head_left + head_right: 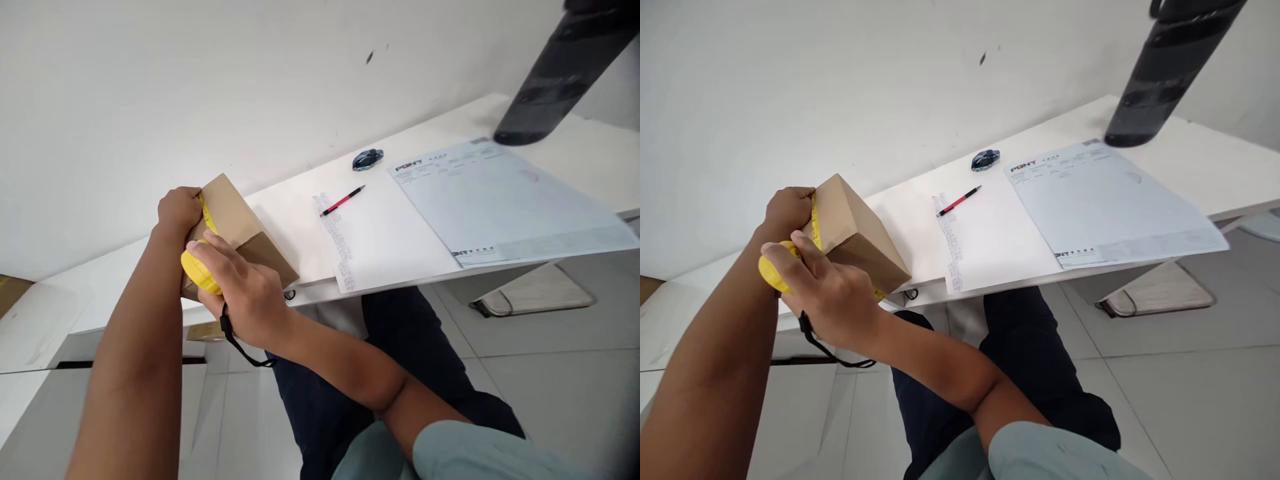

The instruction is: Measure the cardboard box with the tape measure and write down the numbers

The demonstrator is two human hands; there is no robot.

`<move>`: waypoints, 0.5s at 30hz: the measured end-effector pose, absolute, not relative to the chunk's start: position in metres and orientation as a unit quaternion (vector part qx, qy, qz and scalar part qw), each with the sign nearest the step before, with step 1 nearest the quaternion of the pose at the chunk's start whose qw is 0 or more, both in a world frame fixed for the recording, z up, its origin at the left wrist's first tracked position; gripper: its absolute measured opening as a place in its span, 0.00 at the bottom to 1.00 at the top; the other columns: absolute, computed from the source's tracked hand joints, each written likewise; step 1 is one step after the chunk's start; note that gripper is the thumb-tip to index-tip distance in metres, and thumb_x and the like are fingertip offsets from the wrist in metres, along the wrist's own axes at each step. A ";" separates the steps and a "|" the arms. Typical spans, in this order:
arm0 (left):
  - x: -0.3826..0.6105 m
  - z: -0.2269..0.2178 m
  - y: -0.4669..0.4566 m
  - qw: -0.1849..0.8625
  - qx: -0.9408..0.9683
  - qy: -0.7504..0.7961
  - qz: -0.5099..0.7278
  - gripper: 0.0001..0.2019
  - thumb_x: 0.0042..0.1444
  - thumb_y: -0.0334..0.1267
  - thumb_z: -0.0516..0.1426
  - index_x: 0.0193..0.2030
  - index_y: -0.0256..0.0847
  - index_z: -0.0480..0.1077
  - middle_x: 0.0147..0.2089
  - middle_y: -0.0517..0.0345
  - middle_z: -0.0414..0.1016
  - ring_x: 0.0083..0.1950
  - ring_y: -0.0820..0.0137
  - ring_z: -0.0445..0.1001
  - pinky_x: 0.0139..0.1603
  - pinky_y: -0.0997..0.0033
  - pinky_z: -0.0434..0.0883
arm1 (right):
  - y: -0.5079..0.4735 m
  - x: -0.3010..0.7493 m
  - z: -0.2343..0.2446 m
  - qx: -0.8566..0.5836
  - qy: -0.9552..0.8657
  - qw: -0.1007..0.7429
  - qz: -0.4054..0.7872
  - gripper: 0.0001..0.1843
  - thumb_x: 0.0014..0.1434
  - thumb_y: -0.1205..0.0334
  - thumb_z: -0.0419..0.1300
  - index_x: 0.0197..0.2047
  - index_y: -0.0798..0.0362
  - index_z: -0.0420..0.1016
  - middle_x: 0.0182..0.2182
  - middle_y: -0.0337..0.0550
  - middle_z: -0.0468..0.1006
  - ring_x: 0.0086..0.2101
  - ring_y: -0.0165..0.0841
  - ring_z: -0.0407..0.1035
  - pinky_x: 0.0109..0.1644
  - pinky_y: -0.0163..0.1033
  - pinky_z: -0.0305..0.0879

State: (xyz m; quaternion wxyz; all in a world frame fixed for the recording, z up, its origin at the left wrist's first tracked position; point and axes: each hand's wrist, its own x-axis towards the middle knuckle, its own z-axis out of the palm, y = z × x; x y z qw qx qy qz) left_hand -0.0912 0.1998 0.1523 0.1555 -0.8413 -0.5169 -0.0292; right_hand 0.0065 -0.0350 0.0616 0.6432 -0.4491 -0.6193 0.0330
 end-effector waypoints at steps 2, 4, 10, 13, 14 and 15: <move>-0.089 0.155 0.198 0.177 -0.822 -0.538 -0.060 0.22 0.64 0.43 0.49 0.57 0.37 0.76 0.56 0.42 0.79 0.54 0.53 0.75 0.50 0.52 0.68 | -0.031 0.007 0.056 -0.411 -0.608 0.679 0.021 0.28 0.70 0.59 0.55 0.71 0.43 0.56 0.65 0.46 0.72 0.56 0.37 0.75 0.53 0.41 0.78; -0.088 0.161 0.194 0.201 -0.816 -0.532 -0.102 0.26 0.66 0.45 0.47 0.64 0.36 0.71 0.61 0.43 0.76 0.61 0.52 0.72 0.57 0.46 0.65 | -0.030 0.010 0.051 -0.370 -0.587 0.720 0.026 0.35 0.69 0.56 0.57 0.74 0.41 0.47 0.64 0.46 0.73 0.58 0.37 0.74 0.55 0.42 0.77; -0.080 0.194 0.129 0.192 -0.846 -0.424 -0.262 0.22 0.69 0.48 0.47 0.63 0.46 0.71 0.63 0.51 0.76 0.62 0.56 0.72 0.65 0.51 0.65 | -0.059 0.036 0.041 -0.279 -0.412 0.838 0.224 0.33 0.63 0.50 0.66 0.66 0.41 0.57 0.49 0.45 0.79 0.38 0.34 0.79 0.41 0.42 0.79; -0.073 0.202 0.059 0.074 -0.896 -0.335 -0.282 0.22 0.72 0.52 0.44 0.59 0.45 0.72 0.59 0.53 0.79 0.56 0.62 0.77 0.56 0.62 0.73 | -0.077 0.051 0.045 -0.218 -0.335 0.840 0.368 0.31 0.63 0.48 0.66 0.64 0.41 0.58 0.31 0.33 0.76 0.20 0.26 0.67 0.26 0.36 0.70; -0.071 0.200 0.035 0.040 -0.922 -0.295 -0.248 0.23 0.73 0.53 0.43 0.59 0.46 0.72 0.57 0.54 0.80 0.54 0.64 0.79 0.53 0.64 0.75 | -0.081 0.056 0.047 -0.199 -0.315 0.834 0.408 0.31 0.62 0.47 0.66 0.63 0.41 0.59 0.27 0.30 0.73 0.18 0.25 0.63 0.25 0.35 0.68; -0.069 0.198 0.014 0.021 -0.949 -0.244 -0.200 0.24 0.72 0.56 0.44 0.59 0.47 0.72 0.56 0.54 0.80 0.52 0.65 0.80 0.51 0.66 0.76 | -0.085 0.060 0.050 -0.183 -0.302 0.824 0.443 0.31 0.62 0.47 0.67 0.62 0.41 0.59 0.24 0.28 0.71 0.18 0.25 0.61 0.25 0.35 0.66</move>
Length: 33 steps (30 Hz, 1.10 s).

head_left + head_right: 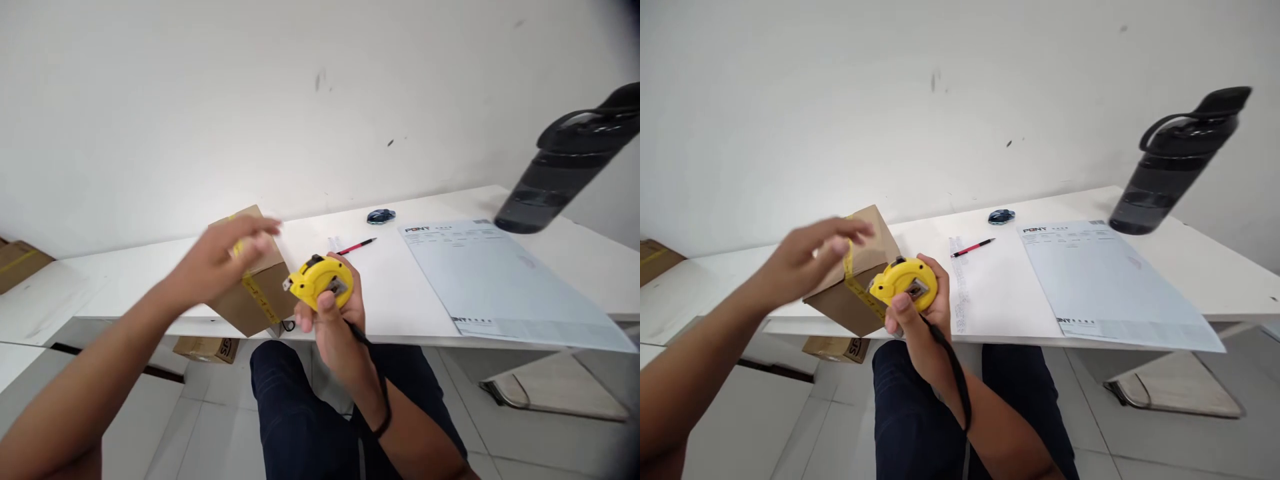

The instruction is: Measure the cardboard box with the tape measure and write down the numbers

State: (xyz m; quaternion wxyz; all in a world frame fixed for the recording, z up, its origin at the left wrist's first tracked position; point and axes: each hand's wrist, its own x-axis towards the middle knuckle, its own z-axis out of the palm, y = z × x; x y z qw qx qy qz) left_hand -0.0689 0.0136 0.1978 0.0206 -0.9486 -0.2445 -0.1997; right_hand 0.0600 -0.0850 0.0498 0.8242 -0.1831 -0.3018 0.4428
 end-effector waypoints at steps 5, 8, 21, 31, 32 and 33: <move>-0.067 0.182 -0.041 0.200 -0.965 -0.033 -0.165 0.24 0.68 0.53 0.56 0.65 0.46 0.64 0.52 0.52 0.83 0.45 0.66 0.82 0.49 0.63 0.76 | -0.097 0.070 0.055 -0.161 -0.280 0.791 0.520 0.31 0.58 0.48 0.70 0.59 0.40 0.62 0.19 0.23 0.66 0.16 0.24 0.57 0.25 0.33 0.61; -0.064 0.182 -0.039 0.296 -0.943 0.000 -0.154 0.15 0.69 0.41 0.57 0.60 0.47 0.67 0.50 0.58 0.84 0.42 0.68 0.81 0.50 0.62 0.74 | -0.101 0.073 0.050 -0.181 -0.266 0.788 0.525 0.29 0.57 0.50 0.71 0.57 0.40 0.63 0.19 0.23 0.66 0.16 0.23 0.56 0.24 0.33 0.61; -0.018 0.169 0.001 0.336 -0.938 0.027 -0.077 0.12 0.69 0.32 0.49 0.41 0.49 0.72 0.38 0.64 0.81 0.36 0.70 0.74 0.53 0.60 0.73 | -0.096 0.094 0.023 -0.276 -0.149 0.832 0.457 0.27 0.52 0.52 0.73 0.50 0.44 0.66 0.28 0.27 0.69 0.18 0.20 0.55 0.23 0.32 0.57; -0.037 0.189 0.102 0.209 -0.937 -0.278 0.031 0.19 0.65 0.37 0.46 0.50 0.48 0.78 0.59 0.55 0.78 0.56 0.58 0.77 0.55 0.54 0.71 | -0.081 0.130 -0.034 -0.429 -0.166 0.787 0.410 0.34 0.46 0.49 0.76 0.53 0.47 0.69 0.41 0.39 0.79 0.26 0.27 0.68 0.28 0.35 0.63; -0.043 0.190 0.109 0.196 -0.935 -0.295 0.028 0.19 0.65 0.40 0.47 0.50 0.49 0.79 0.60 0.57 0.77 0.57 0.58 0.76 0.55 0.55 0.72 | -0.076 0.129 -0.037 -0.452 -0.187 0.767 0.416 0.35 0.46 0.47 0.75 0.53 0.48 0.70 0.41 0.40 0.80 0.28 0.30 0.70 0.30 0.36 0.66; -0.049 0.191 0.112 0.181 -0.935 -0.306 0.020 0.19 0.65 0.42 0.47 0.50 0.50 0.79 0.61 0.58 0.77 0.58 0.58 0.75 0.55 0.56 0.72 | -0.071 0.128 -0.041 -0.473 -0.211 0.746 0.418 0.35 0.46 0.46 0.74 0.53 0.49 0.71 0.40 0.41 0.80 0.30 0.33 0.73 0.32 0.39 0.68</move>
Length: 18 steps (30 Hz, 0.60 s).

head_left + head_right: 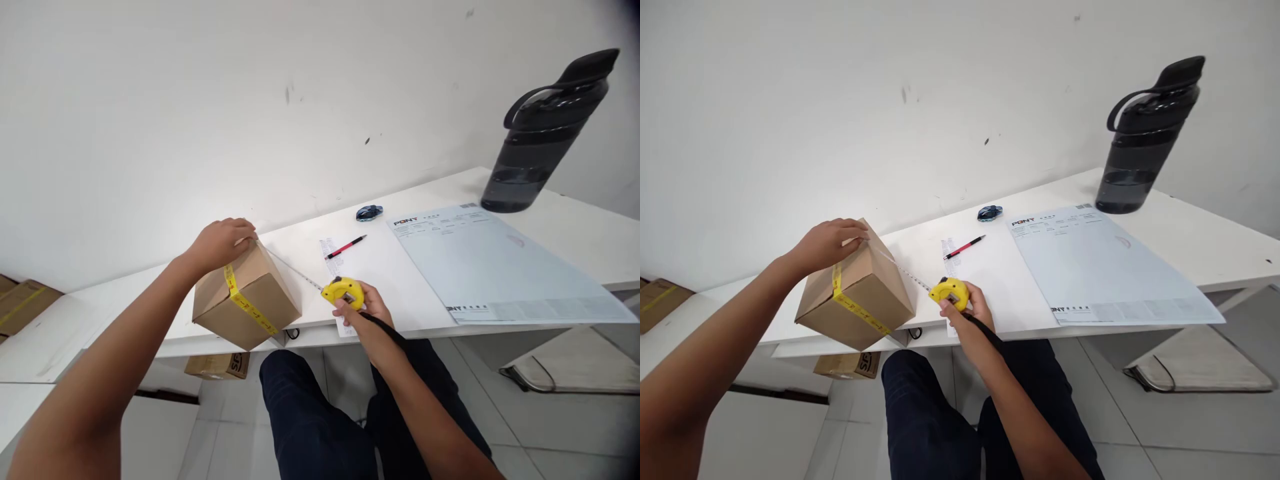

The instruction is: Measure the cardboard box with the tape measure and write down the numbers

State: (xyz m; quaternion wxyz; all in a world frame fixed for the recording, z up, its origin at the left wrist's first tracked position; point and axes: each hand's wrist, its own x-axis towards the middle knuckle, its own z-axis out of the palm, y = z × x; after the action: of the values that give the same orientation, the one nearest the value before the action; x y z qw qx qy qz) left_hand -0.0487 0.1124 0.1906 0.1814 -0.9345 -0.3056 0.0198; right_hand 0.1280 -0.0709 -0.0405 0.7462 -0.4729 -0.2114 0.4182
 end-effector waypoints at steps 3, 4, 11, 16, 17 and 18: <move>-0.062 0.190 0.111 0.121 -0.943 -0.310 -0.014 0.19 0.66 0.48 0.49 0.51 0.52 0.79 0.62 0.60 0.76 0.62 0.58 0.73 0.60 0.55 0.72 | -0.058 0.125 -0.049 -0.530 -0.280 0.702 0.385 0.32 0.47 0.45 0.72 0.52 0.50 0.73 0.45 0.46 0.82 0.44 0.43 0.76 0.47 0.48 0.73; -0.063 0.189 0.107 0.102 -0.945 -0.309 -0.020 0.19 0.66 0.49 0.49 0.52 0.52 0.79 0.62 0.60 0.77 0.63 0.58 0.73 0.61 0.55 0.72 | -0.055 0.124 -0.052 -0.546 -0.295 0.693 0.367 0.31 0.49 0.45 0.70 0.53 0.50 0.73 0.47 0.47 0.82 0.47 0.44 0.76 0.52 0.51 0.72; -0.067 0.167 0.079 0.044 -0.945 -0.321 -0.052 0.24 0.70 0.54 0.45 0.62 0.48 0.73 0.63 0.57 0.76 0.65 0.59 0.71 0.68 0.52 0.67 | -0.054 0.123 -0.055 -0.595 -0.327 0.651 0.340 0.35 0.54 0.43 0.65 0.62 0.49 0.71 0.57 0.51 0.78 0.52 0.49 0.74 0.59 0.57 0.69; -0.086 0.160 0.075 0.017 -0.933 -0.344 -0.099 0.25 0.71 0.54 0.43 0.63 0.48 0.72 0.66 0.57 0.73 0.68 0.58 0.69 0.71 0.52 0.65 | -0.049 0.122 -0.044 -0.595 -0.349 0.631 0.354 0.35 0.53 0.46 0.64 0.62 0.49 0.70 0.57 0.49 0.78 0.49 0.46 0.75 0.56 0.53 0.71; -0.092 0.159 0.075 0.014 -0.933 -0.345 -0.104 0.25 0.71 0.54 0.44 0.63 0.48 0.72 0.67 0.57 0.73 0.68 0.58 0.68 0.71 0.52 0.64 | -0.047 0.120 -0.041 -0.592 -0.354 0.634 0.349 0.34 0.54 0.46 0.64 0.62 0.49 0.70 0.57 0.49 0.78 0.49 0.45 0.76 0.56 0.52 0.71; -0.099 0.159 0.074 0.013 -0.932 -0.346 -0.110 0.25 0.71 0.54 0.44 0.63 0.48 0.72 0.67 0.57 0.73 0.68 0.58 0.68 0.71 0.53 0.64 | -0.044 0.118 -0.038 -0.589 -0.359 0.638 0.342 0.34 0.54 0.47 0.64 0.62 0.49 0.70 0.57 0.49 0.78 0.49 0.45 0.75 0.56 0.51 0.72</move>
State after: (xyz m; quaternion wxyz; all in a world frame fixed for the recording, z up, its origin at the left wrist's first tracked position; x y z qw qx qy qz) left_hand -0.0987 0.0737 0.1592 0.0126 -0.9317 -0.3461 -0.1097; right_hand 0.1178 -0.0436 -0.0384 0.6377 -0.5892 -0.3594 0.3420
